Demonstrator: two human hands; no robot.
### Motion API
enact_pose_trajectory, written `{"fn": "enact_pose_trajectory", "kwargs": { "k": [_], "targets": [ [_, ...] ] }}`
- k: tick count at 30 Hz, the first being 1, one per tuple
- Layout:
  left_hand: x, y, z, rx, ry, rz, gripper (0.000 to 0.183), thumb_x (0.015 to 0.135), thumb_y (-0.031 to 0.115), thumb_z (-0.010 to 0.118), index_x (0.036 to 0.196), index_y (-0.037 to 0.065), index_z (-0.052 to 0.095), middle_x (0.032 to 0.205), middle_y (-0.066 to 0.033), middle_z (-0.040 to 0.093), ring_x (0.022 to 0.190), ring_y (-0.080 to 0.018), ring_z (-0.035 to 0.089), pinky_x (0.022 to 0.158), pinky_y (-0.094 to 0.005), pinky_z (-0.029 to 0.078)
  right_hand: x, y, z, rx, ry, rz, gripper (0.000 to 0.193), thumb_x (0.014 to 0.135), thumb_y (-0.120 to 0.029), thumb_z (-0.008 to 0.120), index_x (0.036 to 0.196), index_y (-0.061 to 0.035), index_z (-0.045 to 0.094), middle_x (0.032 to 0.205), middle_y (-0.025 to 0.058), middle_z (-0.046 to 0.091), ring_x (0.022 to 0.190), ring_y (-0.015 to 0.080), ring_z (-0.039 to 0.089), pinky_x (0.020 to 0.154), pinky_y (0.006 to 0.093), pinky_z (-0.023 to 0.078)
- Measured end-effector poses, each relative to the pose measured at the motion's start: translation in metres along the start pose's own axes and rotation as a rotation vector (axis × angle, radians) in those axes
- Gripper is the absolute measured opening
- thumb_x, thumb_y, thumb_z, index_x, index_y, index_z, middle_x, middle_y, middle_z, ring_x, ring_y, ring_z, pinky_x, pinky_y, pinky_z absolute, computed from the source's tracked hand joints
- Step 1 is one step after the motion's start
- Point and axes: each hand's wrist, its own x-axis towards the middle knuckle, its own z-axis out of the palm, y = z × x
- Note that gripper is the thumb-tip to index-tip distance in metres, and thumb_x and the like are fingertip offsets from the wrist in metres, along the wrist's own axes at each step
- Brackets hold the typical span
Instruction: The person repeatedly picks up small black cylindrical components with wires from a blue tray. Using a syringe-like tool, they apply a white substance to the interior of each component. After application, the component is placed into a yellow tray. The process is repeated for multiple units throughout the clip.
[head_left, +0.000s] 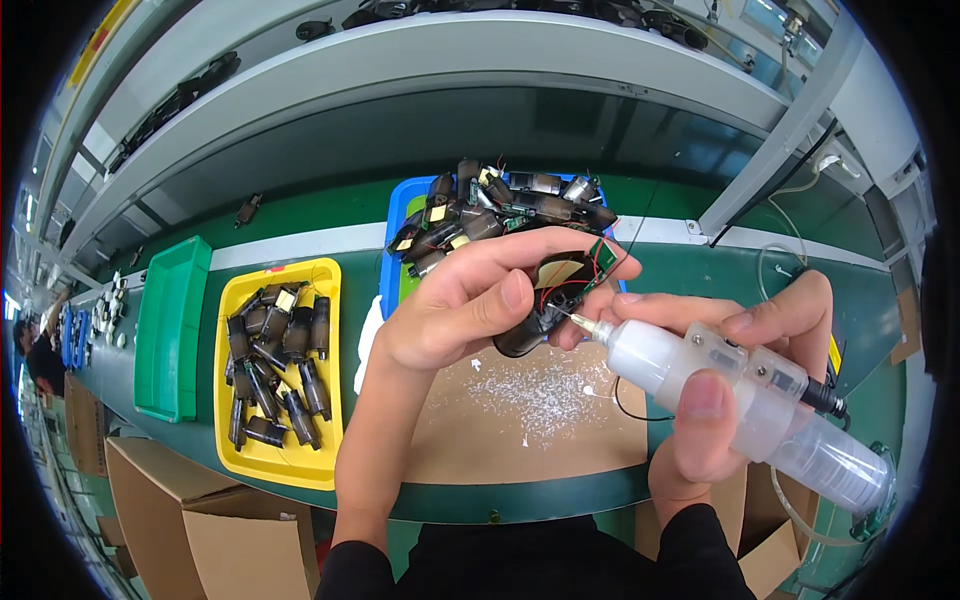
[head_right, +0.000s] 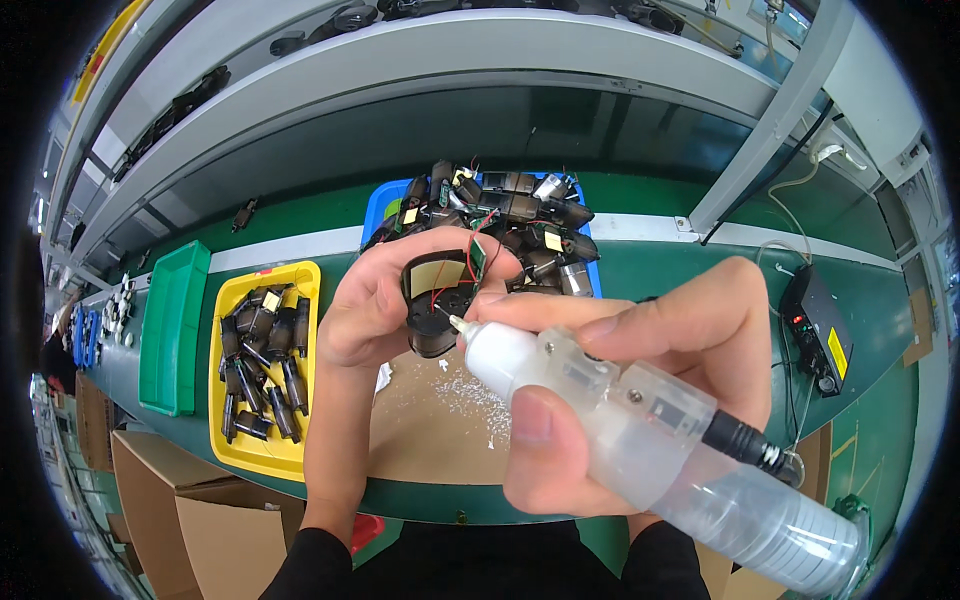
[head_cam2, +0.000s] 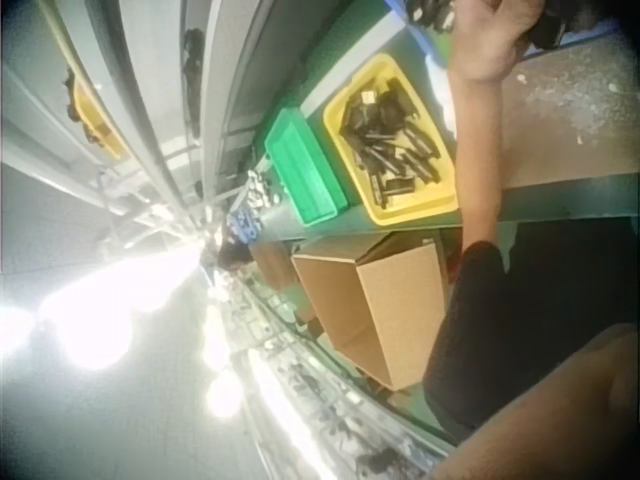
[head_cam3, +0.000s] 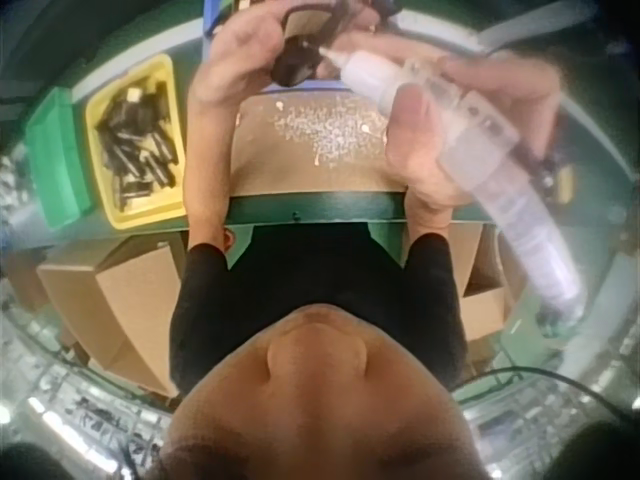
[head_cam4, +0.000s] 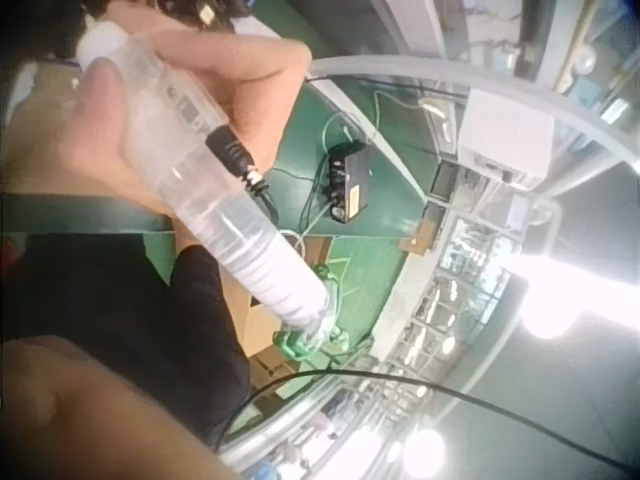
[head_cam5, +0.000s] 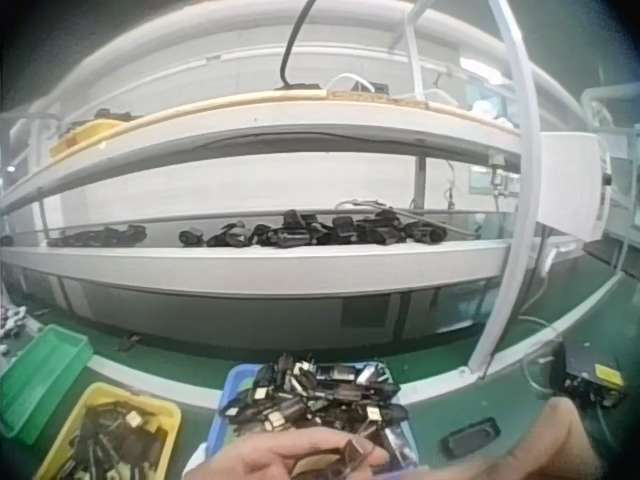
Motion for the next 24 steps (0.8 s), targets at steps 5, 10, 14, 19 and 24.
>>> {"fn": "enact_pose_trajectory", "kwargs": {
  "k": [5, 10, 14, 19, 24],
  "targets": [
    [-0.0009, 0.0005, -0.0028, 0.063, -0.003, 0.043, 0.082, 0.081, 0.055, 0.06, 0.123, -0.014, 0.044, 0.118, -0.0229, 0.055, 0.109, -0.0263, 0.056, 0.095, -0.0362, 0.042, -0.0034, -0.0002, 0.0026, -0.019, -0.035, 0.049, 0.057, 0.079, -0.046, 0.068, 0.089, -0.0083, 0.027, 0.079, 0.0198, 0.067, 0.07, 0.0227, 0.066, 0.071, 0.0318, 0.055],
    [-0.0015, 0.0029, -0.0008, 0.107, 0.0, 0.055, 0.079, 0.082, 0.055, 0.059, 0.121, -0.013, 0.047, 0.115, -0.0224, 0.057, 0.107, -0.0264, 0.057, 0.095, -0.0365, 0.042, -0.0061, 0.005, -0.0006, 0.002, -0.063, 0.063, 0.059, 0.079, -0.046, 0.068, 0.091, -0.0087, 0.024, 0.081, 0.0208, 0.067, 0.074, 0.0281, 0.067, 0.074, 0.037, 0.056],
    [-0.0033, 0.0046, 0.0, 0.153, 0.007, 0.064, 0.077, 0.083, 0.055, 0.058, 0.118, -0.012, 0.05, 0.113, -0.0222, 0.058, 0.106, -0.0268, 0.058, 0.095, -0.0368, 0.042, -0.0073, 0.0065, -0.0005, -0.01, -0.072, 0.048, 0.058, 0.079, -0.043, 0.069, 0.091, -0.0085, 0.024, 0.081, 0.0228, 0.066, 0.075, 0.0312, 0.067, 0.075, 0.0405, 0.056],
    [-0.0039, 0.0034, 0.0009, 0.16, 0.006, 0.078, 0.076, 0.083, 0.055, 0.058, 0.117, -0.012, 0.051, 0.112, -0.0218, 0.059, 0.106, -0.0271, 0.058, 0.094, -0.0371, 0.043, -0.0067, 0.0081, -0.0017, 0.004, -0.104, 0.009, 0.057, 0.079, -0.037, 0.07, 0.091, -0.007, 0.024, 0.082, 0.0249, 0.066, 0.077, 0.032, 0.067, 0.075, 0.0409, 0.056],
    [-0.0046, 0.0053, -0.0002, 0.176, 0.0, 0.065, 0.076, 0.082, 0.055, 0.058, 0.116, -0.012, 0.052, 0.111, -0.022, 0.059, 0.105, -0.0274, 0.058, 0.094, -0.0371, 0.043, -0.0041, 0.0081, -0.0063, -0.009, -0.173, -0.044, 0.053, 0.08, -0.031, 0.069, 0.09, -0.005, 0.024, 0.084, 0.0271, 0.065, 0.078, 0.0333, 0.067, 0.076, 0.0408, 0.056]
  ]
}}
